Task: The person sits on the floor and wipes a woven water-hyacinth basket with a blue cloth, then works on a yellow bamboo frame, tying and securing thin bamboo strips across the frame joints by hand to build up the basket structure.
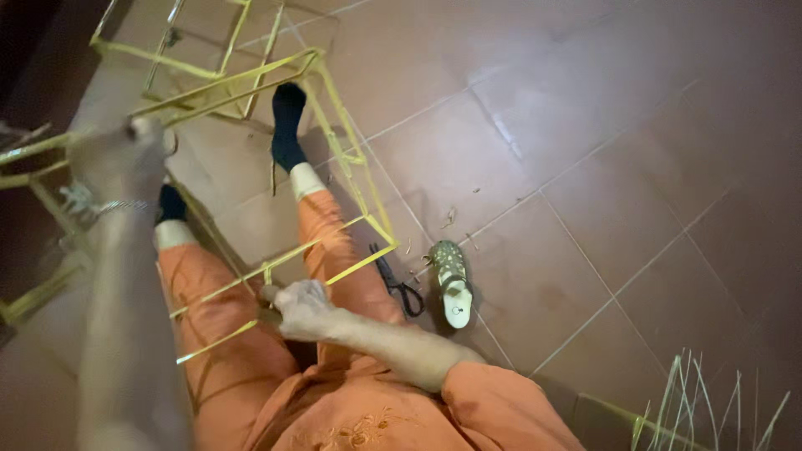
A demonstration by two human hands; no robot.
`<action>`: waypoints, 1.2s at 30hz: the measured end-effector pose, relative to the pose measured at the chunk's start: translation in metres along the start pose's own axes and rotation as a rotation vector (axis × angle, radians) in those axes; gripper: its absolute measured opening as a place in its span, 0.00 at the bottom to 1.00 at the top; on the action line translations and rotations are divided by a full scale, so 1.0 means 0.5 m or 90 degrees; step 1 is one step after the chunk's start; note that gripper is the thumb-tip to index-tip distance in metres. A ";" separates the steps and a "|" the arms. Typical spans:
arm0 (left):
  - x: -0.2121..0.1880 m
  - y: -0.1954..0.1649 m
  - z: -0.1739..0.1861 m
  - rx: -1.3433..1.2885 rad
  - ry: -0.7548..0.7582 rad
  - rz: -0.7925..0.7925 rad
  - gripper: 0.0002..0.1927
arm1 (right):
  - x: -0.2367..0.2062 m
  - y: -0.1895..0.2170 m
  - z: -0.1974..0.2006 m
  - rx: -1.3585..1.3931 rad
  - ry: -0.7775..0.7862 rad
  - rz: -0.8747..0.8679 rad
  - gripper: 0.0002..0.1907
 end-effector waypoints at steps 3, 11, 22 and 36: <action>-0.031 0.015 0.004 -0.345 0.063 0.229 0.14 | 0.006 0.005 0.008 -0.056 0.047 0.000 0.14; -0.234 0.005 0.057 -0.565 0.133 0.210 0.32 | 0.013 0.028 0.029 -0.015 0.013 0.020 0.17; -0.527 -0.053 0.220 -0.306 0.196 -0.029 0.06 | -0.003 0.033 0.020 -0.008 -0.118 0.163 0.16; -0.518 0.015 0.152 -0.277 0.361 0.024 0.06 | 0.012 0.045 0.037 -0.132 -0.204 0.338 0.11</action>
Point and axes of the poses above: each hand's wrist, its own x-axis towards the middle knuckle, its own z-axis out of the back of the hand, y = z × x, the point moved 1 cm from there along x, towards the middle knuckle, and after that the axes turned 8 degrees about -y, right-handed, at the moved point
